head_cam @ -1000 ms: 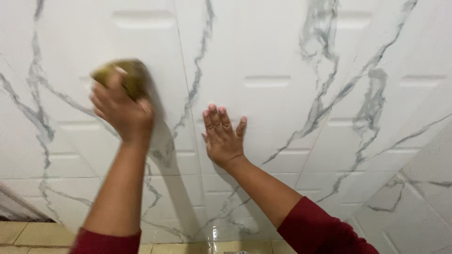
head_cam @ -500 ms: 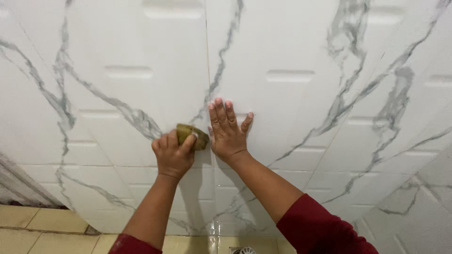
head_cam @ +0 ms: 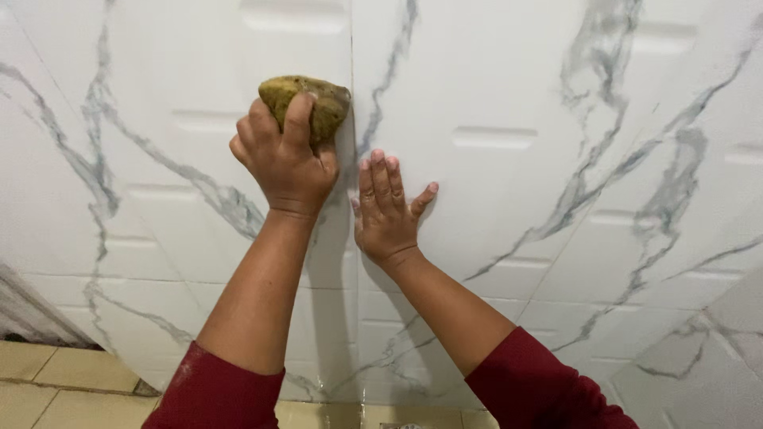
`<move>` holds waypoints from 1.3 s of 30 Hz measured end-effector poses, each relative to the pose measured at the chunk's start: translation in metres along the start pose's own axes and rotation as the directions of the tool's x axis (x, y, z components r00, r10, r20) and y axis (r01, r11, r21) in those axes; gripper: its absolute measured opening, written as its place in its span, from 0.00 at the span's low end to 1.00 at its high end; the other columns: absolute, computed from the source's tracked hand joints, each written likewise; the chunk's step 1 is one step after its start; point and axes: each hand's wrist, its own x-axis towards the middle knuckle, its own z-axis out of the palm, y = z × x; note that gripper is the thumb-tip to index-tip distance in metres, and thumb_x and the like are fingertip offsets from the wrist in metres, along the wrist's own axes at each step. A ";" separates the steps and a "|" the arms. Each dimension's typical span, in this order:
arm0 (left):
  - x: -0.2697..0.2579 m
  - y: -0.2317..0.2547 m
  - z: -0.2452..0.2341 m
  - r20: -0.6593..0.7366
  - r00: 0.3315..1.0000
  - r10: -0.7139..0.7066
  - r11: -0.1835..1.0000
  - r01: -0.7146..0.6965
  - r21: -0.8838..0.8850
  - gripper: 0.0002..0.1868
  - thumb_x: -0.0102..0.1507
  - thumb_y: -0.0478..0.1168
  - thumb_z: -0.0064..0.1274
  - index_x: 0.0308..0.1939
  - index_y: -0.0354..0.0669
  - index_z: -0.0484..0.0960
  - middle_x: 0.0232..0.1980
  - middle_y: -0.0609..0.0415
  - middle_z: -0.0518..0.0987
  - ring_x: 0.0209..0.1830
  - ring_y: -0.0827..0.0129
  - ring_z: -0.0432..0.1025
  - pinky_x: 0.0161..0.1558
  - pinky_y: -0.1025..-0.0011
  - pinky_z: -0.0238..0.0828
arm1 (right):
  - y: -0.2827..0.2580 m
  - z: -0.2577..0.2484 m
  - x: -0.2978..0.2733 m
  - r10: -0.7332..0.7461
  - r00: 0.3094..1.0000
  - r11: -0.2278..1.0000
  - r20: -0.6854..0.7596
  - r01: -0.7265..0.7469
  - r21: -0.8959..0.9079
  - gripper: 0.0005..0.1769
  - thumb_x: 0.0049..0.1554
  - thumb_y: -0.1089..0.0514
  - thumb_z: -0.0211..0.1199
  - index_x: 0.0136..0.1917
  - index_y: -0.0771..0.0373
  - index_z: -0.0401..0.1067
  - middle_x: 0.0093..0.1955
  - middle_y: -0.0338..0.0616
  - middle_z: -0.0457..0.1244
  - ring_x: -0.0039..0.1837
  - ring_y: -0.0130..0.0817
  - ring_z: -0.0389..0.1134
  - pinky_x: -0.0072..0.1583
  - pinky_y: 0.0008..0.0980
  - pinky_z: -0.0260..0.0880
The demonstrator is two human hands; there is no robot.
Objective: The person scrubs white marble-patterned wall tiles with a yellow sponge, repeatedly dipping the sponge into a pink bowl of soapy water and a green bucket. The person cleans multiple sections of the wall, including corners and grout lines, using both hands to scrub and rinse.
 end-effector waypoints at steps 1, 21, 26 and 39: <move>-0.006 -0.001 -0.001 0.004 1.000 0.006 1.000 -0.006 -0.001 0.32 0.56 0.39 0.59 0.65 0.62 0.72 0.62 0.49 0.67 0.58 0.56 0.62 0.59 0.54 0.54 | -0.001 0.001 0.002 0.006 1.000 1.000 0.001 -0.006 0.014 0.37 0.70 0.52 0.51 0.86 0.58 0.42 0.90 0.39 0.32 0.89 0.31 0.24 0.76 0.64 0.01; -0.201 -0.047 -0.029 0.344 0.936 0.074 0.997 -0.068 -0.032 0.33 0.49 0.43 0.65 0.57 0.65 0.72 0.55 0.49 0.67 0.58 0.51 0.64 0.58 0.47 0.55 | -0.014 0.004 -0.043 -0.067 0.997 0.998 0.039 0.066 0.018 0.37 0.64 0.67 0.46 0.85 0.58 0.50 0.89 0.39 0.37 0.89 0.32 0.28 0.81 0.56 0.08; -0.217 -0.047 -0.040 0.388 0.921 0.047 0.999 -0.044 -0.019 0.34 0.47 0.43 0.67 0.57 0.65 0.72 0.58 0.48 0.68 0.59 0.50 0.64 0.58 0.48 0.55 | -0.017 0.004 -0.057 -0.057 0.994 0.998 0.098 0.055 0.031 0.37 0.64 0.66 0.46 0.85 0.58 0.49 0.88 0.40 0.38 0.88 0.33 0.29 0.80 0.57 0.08; -0.024 -0.060 -0.019 0.159 0.983 -0.094 0.993 0.081 0.083 0.38 0.52 0.37 0.56 0.67 0.59 0.67 0.66 0.43 0.63 0.65 0.48 0.60 0.64 0.46 0.50 | -0.022 0.018 -0.067 -0.041 0.989 0.991 0.143 0.058 -0.118 0.40 0.62 0.69 0.44 0.86 0.57 0.43 0.89 0.39 0.34 0.88 0.33 0.24 0.77 0.63 0.03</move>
